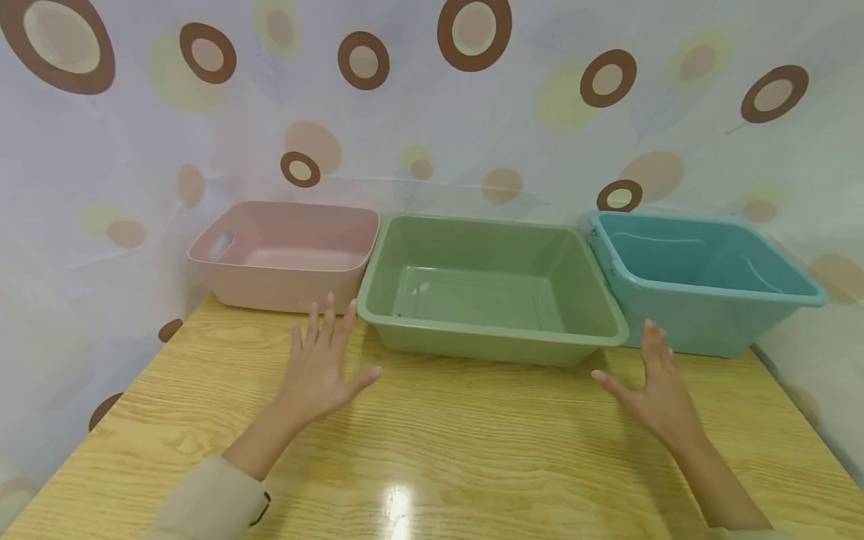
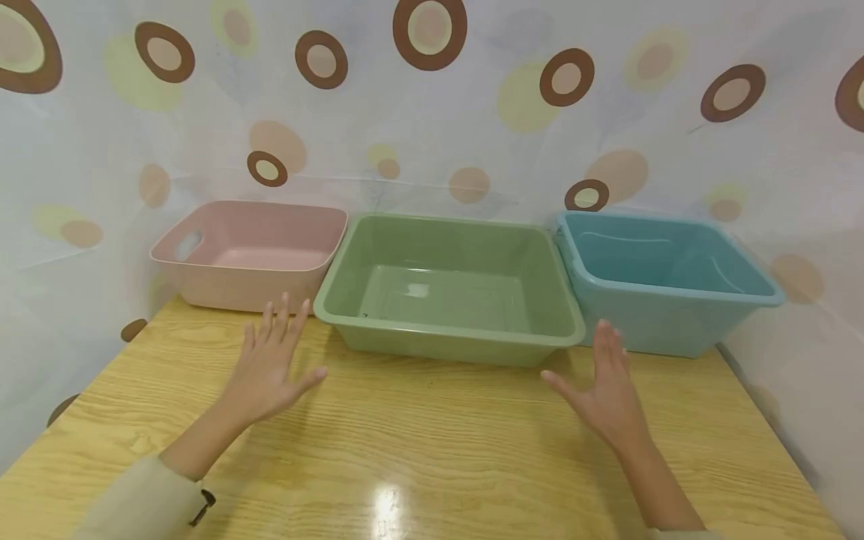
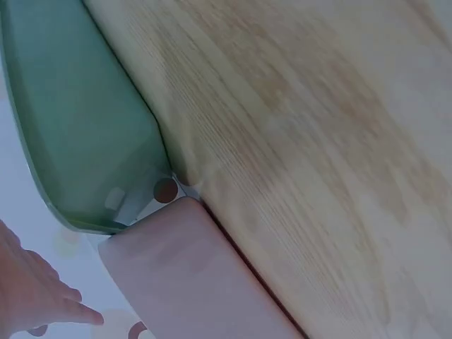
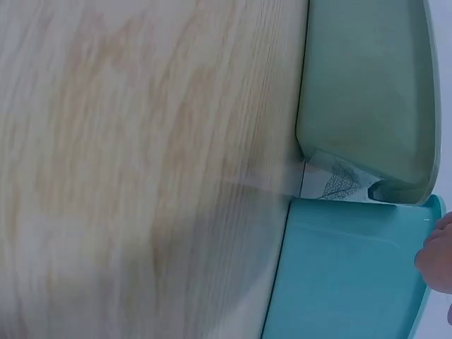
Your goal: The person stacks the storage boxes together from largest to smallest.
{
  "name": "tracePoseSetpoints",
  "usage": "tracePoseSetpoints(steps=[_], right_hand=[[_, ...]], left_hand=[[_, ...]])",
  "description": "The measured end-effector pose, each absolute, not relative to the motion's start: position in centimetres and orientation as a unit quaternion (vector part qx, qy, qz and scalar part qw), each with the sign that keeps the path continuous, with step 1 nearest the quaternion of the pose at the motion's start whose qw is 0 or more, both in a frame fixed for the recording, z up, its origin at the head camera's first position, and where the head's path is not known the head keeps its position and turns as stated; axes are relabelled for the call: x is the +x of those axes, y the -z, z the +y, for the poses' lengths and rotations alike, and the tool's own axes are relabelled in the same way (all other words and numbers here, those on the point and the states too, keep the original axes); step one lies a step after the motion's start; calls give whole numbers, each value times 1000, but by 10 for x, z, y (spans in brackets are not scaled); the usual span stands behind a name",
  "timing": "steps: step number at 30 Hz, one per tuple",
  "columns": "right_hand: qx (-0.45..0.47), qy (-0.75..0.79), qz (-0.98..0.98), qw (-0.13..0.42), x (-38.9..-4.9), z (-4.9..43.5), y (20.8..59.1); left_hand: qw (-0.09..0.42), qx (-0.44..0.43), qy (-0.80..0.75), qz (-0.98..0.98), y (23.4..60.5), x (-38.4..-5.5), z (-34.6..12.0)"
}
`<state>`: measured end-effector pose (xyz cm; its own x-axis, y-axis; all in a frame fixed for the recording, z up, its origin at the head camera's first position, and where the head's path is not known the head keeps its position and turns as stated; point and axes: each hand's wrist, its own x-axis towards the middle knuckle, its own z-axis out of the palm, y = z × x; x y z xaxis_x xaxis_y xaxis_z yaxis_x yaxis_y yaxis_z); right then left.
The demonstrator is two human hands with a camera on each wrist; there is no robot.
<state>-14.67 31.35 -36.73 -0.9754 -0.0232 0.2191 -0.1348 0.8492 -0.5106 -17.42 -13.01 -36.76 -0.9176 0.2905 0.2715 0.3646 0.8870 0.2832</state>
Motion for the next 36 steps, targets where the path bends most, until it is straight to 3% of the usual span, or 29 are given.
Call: tracePoseSetpoints(steps=[11, 26, 36], right_hand=[[1, -370, -925, 84, -160, 309, 368], [-69, -463, -881, 64, -184, 306, 370], [-107, -494, -860, 73, -189, 305, 374]], left_hand=[[113, -149, 276, -943, 370, -181, -127], [154, -144, 334, -919, 379, -200, -126], [116, -112, 398, -903, 380, -210, -120]])
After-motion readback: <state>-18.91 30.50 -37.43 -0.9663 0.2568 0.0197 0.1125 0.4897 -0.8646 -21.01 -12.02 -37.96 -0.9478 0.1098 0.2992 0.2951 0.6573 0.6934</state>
